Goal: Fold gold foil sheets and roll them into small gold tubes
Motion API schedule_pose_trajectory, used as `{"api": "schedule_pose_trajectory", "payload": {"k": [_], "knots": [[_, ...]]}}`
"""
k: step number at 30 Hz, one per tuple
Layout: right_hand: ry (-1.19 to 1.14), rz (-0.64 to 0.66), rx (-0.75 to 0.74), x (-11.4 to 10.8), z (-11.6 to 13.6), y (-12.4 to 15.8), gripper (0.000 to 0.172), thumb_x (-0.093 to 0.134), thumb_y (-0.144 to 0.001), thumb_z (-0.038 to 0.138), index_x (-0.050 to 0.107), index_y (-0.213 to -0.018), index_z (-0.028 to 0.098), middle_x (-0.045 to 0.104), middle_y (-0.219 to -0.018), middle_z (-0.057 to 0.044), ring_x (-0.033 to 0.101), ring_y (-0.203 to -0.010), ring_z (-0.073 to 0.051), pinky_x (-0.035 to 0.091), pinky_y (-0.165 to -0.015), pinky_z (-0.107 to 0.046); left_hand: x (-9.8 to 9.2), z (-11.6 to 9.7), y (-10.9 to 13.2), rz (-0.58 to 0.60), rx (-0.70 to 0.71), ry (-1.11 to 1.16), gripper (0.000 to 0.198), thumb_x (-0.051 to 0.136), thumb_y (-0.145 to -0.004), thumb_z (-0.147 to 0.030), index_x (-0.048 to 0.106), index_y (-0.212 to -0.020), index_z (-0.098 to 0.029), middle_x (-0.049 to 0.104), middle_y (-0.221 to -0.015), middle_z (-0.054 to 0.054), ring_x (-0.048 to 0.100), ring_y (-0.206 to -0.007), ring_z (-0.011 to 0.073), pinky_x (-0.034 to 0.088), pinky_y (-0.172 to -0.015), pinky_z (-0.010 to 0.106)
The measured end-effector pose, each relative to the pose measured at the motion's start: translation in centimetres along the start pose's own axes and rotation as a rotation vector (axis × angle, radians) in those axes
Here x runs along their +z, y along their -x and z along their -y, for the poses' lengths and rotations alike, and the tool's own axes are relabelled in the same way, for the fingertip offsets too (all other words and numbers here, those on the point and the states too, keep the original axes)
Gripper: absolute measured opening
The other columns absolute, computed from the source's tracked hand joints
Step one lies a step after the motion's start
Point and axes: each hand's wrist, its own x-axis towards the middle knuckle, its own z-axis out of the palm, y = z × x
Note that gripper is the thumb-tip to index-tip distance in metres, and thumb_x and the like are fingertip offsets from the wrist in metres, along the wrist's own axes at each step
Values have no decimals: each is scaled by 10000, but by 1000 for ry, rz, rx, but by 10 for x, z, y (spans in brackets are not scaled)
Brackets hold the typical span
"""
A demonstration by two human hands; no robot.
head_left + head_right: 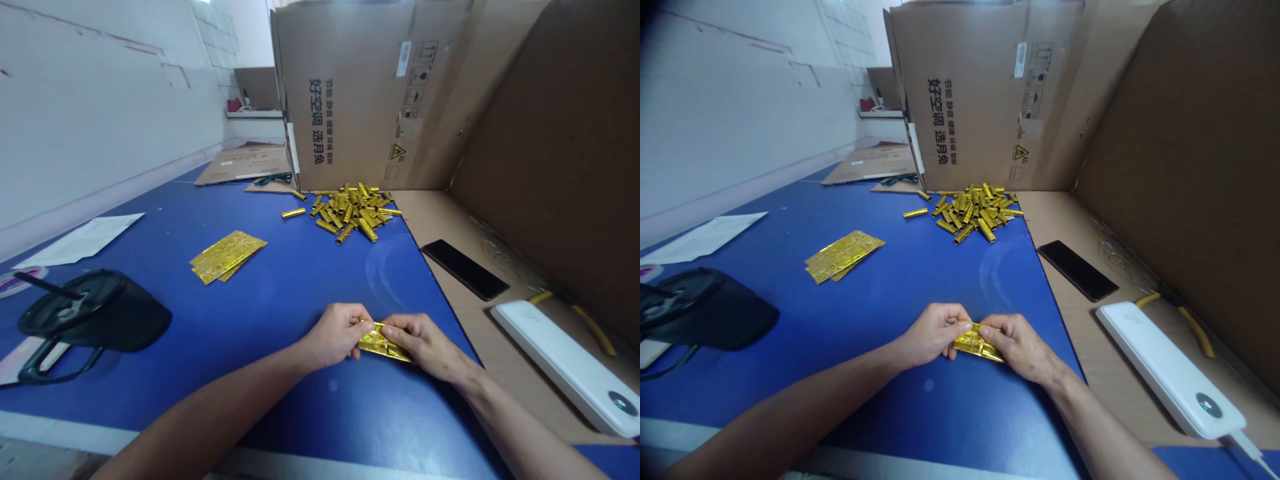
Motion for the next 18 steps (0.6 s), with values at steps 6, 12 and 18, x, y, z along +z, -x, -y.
{"api": "schedule_pose_trajectory", "payload": {"k": [6,12,18], "knots": [[-62,-19,62,-3,-1,-1,371,410,-808,460,576,-867,134,507,-539,31,389,-368,-54,292,-353,-179,-5,-4,-5,-5,-8,60,135,484,-770,-253,510,-732,-126,476,-436,-65,466,-321,50,325,-306,126],[-62,-41,72,-2,-4,-2,341,420,-802,451,565,-804,143,505,-526,38,403,-350,-56,305,-343,-181,-6,0,-9,10,-20,48,124,477,-771,-242,507,-737,-126,476,-426,-63,464,-322,55,322,-309,129],[-28,-217,46,-5,-7,-6,277,483,-766,420,540,-723,152,441,-465,61,398,-364,-64,288,-365,-190,-11,7,-12,-62,61,-118,152,462,-782,-258,546,-772,-132,527,-546,-31,497,-418,68,377,-404,169]]}}
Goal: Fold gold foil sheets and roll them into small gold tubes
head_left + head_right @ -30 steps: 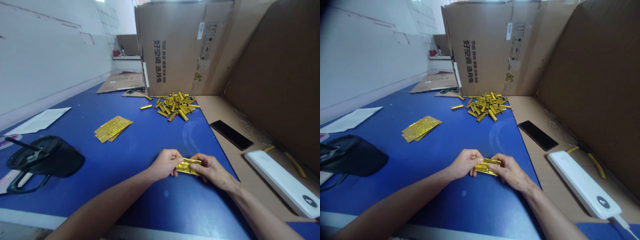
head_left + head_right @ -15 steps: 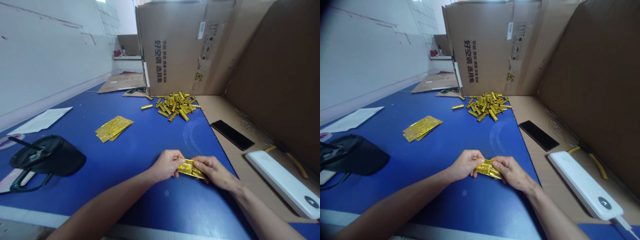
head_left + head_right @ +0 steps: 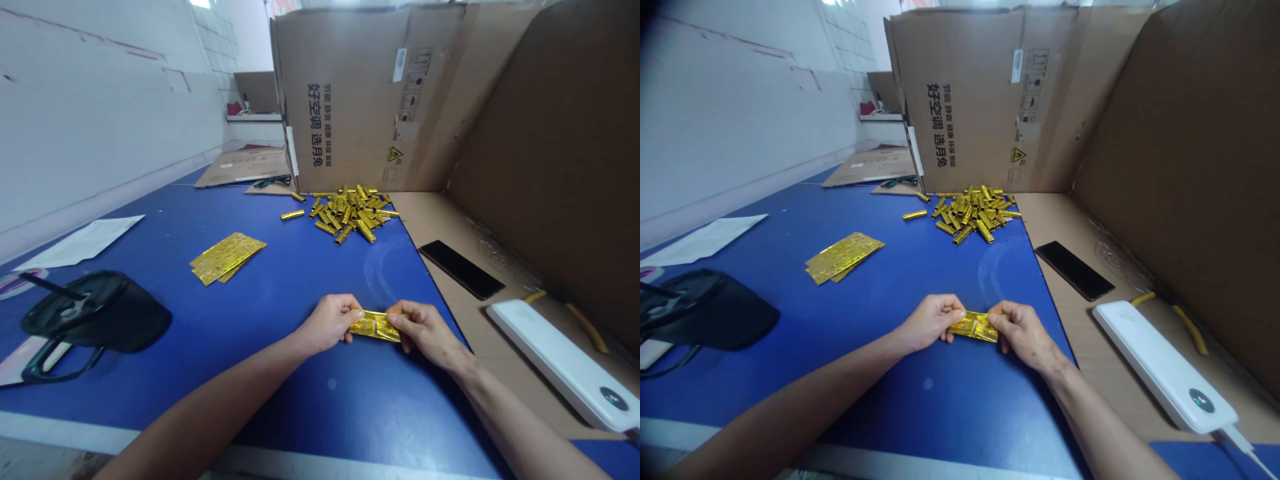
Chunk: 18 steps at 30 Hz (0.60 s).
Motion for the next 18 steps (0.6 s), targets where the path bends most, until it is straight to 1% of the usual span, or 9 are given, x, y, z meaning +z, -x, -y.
{"api": "schedule_pose_trajectory", "payload": {"k": [2,4,5,8,10,12,14,16,18], "knots": [[76,-53,-29,0,-2,-1,258,472,-777,391,538,-678,161,437,-460,57,401,-391,-74,300,-388,-200,-2,-2,1,-61,98,-167,142,484,-768,-244,585,-743,-148,564,-665,-4,536,-563,93,417,-525,201],[188,-81,-93,0,-3,-2,234,466,-785,344,562,-665,168,492,-529,30,457,-480,-95,351,-466,-217,-3,-4,2,-110,182,-337,136,503,-754,-225,617,-710,-165,567,-749,9,534,-694,118,413,-639,225],[254,-90,-130,1,-3,-2,226,464,-787,321,576,-657,172,520,-578,15,486,-540,-109,372,-518,-229,-3,-5,3,-119,199,-399,137,504,-753,-218,627,-712,-173,561,-763,10,525,-720,125,405,-666,231],[451,-105,-176,3,-4,-3,224,449,-791,272,593,-643,185,558,-687,-15,523,-656,-140,384,-613,-256,-1,-6,3,-105,217,-511,151,480,-765,-182,630,-775,-190,554,-773,6,511,-748,134,391,-700,243],[547,-110,-168,5,-4,-4,216,429,-798,255,590,-668,195,567,-716,-21,527,-671,-147,381,-619,-265,0,-6,3,-100,246,-578,152,478,-764,-165,622,-798,-196,557,-791,8,503,-796,149,382,-736,259],[612,-123,-159,7,-5,-4,161,429,-794,245,574,-735,206,574,-730,-16,529,-675,-152,379,-613,-269,1,-5,2,-95,270,-638,140,483,-764,-162,613,-801,-196,556,-808,13,491,-835,163,372,-761,277],[665,-149,-160,10,-7,-4,101,443,-782,237,540,-786,211,568,-724,-8,524,-661,-153,376,-594,-269,2,-5,0,-87,280,-676,124,486,-764,-157,595,-810,-193,550,-817,15,485,-833,164,371,-753,280],[721,-183,-188,11,-8,-2,72,446,-776,219,517,-791,212,549,-736,-9,514,-654,-149,373,-586,-268,2,-5,0,-83,288,-700,107,490,-755,-139,565,-813,-186,544,-810,10,480,-812,158,373,-734,273],[766,-200,-244,12,-7,1,87,433,-787,205,519,-774,214,531,-783,-18,506,-665,-142,374,-589,-264,2,-6,0,-86,293,-722,85,494,-747,-126,535,-799,-180,533,-796,6,473,-796,154,374,-720,268]]}}
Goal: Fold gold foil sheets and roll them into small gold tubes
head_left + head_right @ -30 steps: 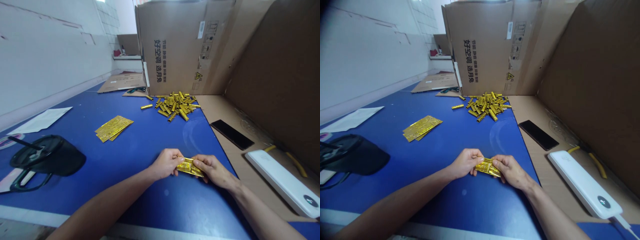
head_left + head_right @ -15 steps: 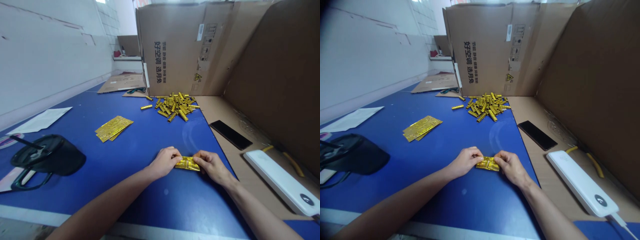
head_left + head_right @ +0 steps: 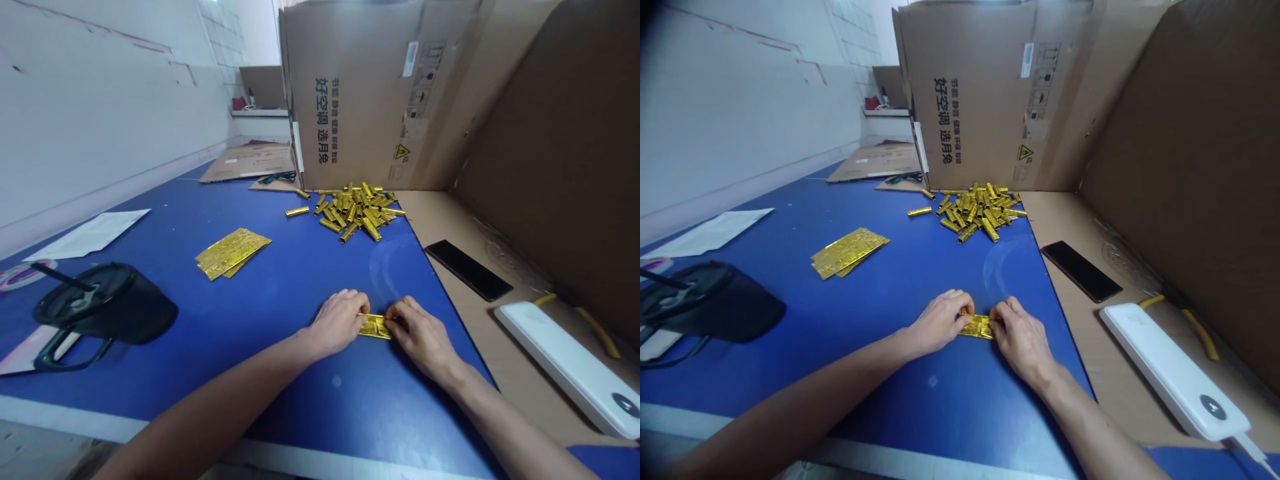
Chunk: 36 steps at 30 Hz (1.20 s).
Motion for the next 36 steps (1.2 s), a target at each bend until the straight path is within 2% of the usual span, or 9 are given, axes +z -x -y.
{"api": "schedule_pose_trajectory", "payload": {"k": [2,8,16,18,20,23,29,36], "knots": [[10,5,-54,-3,2,3,115,424,-806,214,534,-773,219,522,-813,-22,502,-680,-137,380,-593,-260,0,-1,1,-9,3,-20,59,495,-753,-136,521,-787,-177,516,-811,10,463,-809,155,374,-730,269],[-23,171,-201,-12,5,6,67,498,-793,256,550,-781,216,525,-803,-13,511,-741,-147,412,-656,-268,-1,-2,2,6,47,-79,78,457,-771,-123,512,-775,-178,483,-833,16,441,-826,152,377,-720,257],[38,177,-221,-10,5,4,122,449,-819,190,569,-800,206,532,-802,-23,510,-757,-147,418,-677,-261,-5,-3,1,107,144,-131,164,405,-760,-70,528,-784,-176,513,-803,20,454,-783,145,374,-733,264],[38,165,-222,-10,5,3,152,431,-829,190,578,-796,209,542,-792,-23,513,-755,-147,418,-676,-260,-7,-4,1,126,149,-113,146,415,-776,-112,549,-779,-172,515,-801,26,463,-795,149,377,-731,264],[28,155,-220,-10,5,2,178,418,-838,198,589,-791,214,556,-785,-24,519,-755,-148,418,-675,-262,-10,-4,2,144,140,-81,116,472,-785,-234,567,-773,-168,517,-804,31,471,-801,159,385,-722,268],[-1,154,-205,-9,2,0,189,414,-838,210,596,-785,221,577,-776,-25,528,-752,-151,418,-674,-268,-11,-2,1,164,126,-35,205,549,-747,-368,584,-780,-169,522,-820,29,481,-809,166,393,-717,268],[-70,132,-140,-6,-2,-6,127,442,-808,193,564,-786,221,598,-771,-7,541,-749,-152,409,-661,-269,-6,2,0,131,132,-29,167,443,-841,-235,586,-786,-167,536,-808,25,489,-815,142,380,-733,246],[-104,129,-96,-4,-3,-9,108,447,-797,196,537,-736,207,589,-741,-8,544,-680,-144,402,-620,-258,-3,2,-1,84,111,-30,85,452,-808,-145,512,-857,-179,540,-813,8,484,-797,139,380,-709,242]]}}
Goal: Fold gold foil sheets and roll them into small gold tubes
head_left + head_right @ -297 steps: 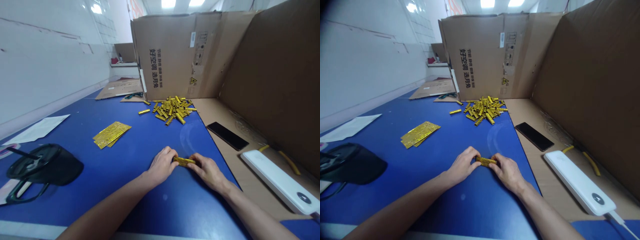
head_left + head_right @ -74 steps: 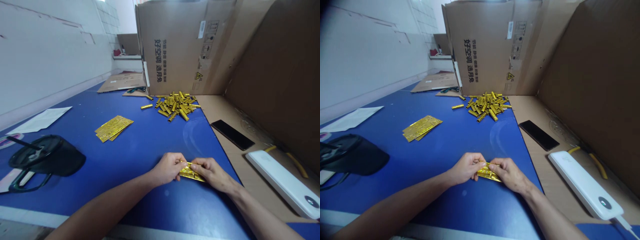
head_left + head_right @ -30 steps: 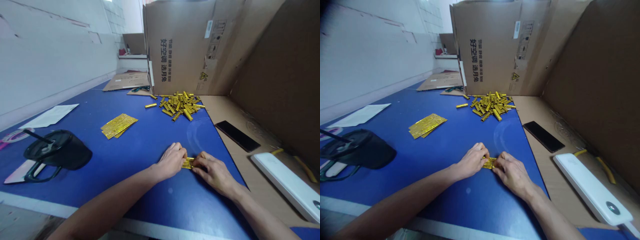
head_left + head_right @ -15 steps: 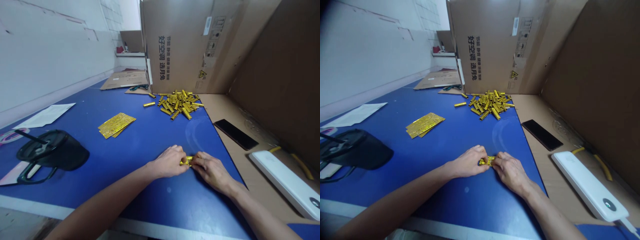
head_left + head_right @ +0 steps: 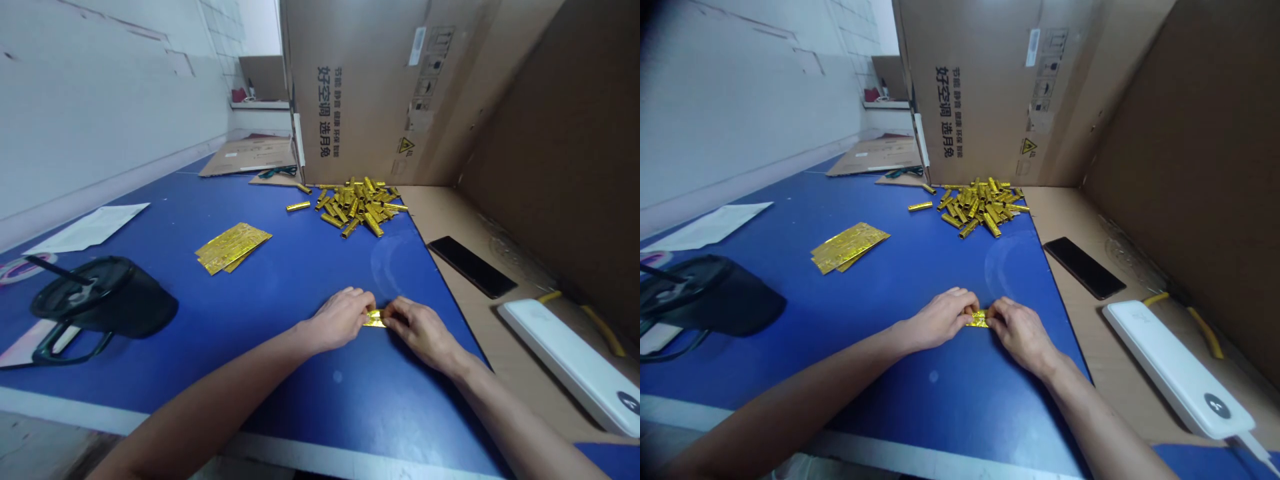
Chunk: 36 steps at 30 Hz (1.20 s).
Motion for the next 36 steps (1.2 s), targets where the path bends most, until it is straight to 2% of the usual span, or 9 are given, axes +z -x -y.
{"api": "schedule_pose_trajectory", "payload": {"k": [3,8,13,20,24,29,32,36], "knots": [[-7,-12,7,1,0,0,120,436,-800,189,533,-729,204,591,-743,-14,546,-687,-147,400,-629,-260,-1,1,0,5,16,-5,86,443,-811,-143,520,-819,-180,538,-809,9,485,-796,138,380,-708,240],[5,-39,28,3,-1,-2,122,434,-791,185,534,-725,206,600,-730,-13,550,-675,-149,395,-618,-256,-1,1,-1,18,43,9,114,458,-832,-247,551,-831,-181,539,-817,19,488,-817,146,385,-730,246],[48,-38,49,5,-1,-5,119,438,-780,177,540,-727,204,603,-728,-14,559,-678,-151,392,-622,-254,2,0,-3,15,47,-53,108,428,-829,-172,534,-812,-177,526,-803,19,483,-796,143,383,-712,245],[140,-64,68,5,1,-7,127,426,-797,186,536,-735,204,593,-727,-17,559,-677,-154,397,-624,-259,-1,-4,-2,40,42,-96,112,406,-831,-163,515,-806,-174,516,-812,26,479,-798,150,388,-710,259],[187,-63,68,8,2,-6,128,415,-805,188,541,-792,203,590,-758,-23,564,-683,-153,400,-614,-259,-1,-6,-1,40,-1,-84,129,415,-817,-146,508,-903,-172,520,-845,33,480,-827,159,393,-737,272],[306,-57,150,4,2,-5,223,421,-828,288,527,-1014,223,598,-880,-38,584,-715,-168,383,-562,-259,1,-5,-2,38,-9,-71,188,415,-810,-143,511,-968,-175,521,-871,40,478,-853,166,388,-762,282],[350,-40,210,0,-1,-5,270,450,-811,392,534,-1018,242,607,-851,-28,584,-683,-170,363,-525,-253,2,-3,-2,33,4,-65,166,411,-815,-152,520,-937,-180,520,-867,37,479,-850,165,389,-748,277],[320,-28,204,-4,-6,-6,271,479,-792,412,542,-1000,249,616,-802,-9,574,-664,-155,361,-525,-243,-1,-3,-1,51,-8,-84,185,405,-816,-145,518,-953,-193,513,-853,31,477,-829,163,388,-727,275]]}}
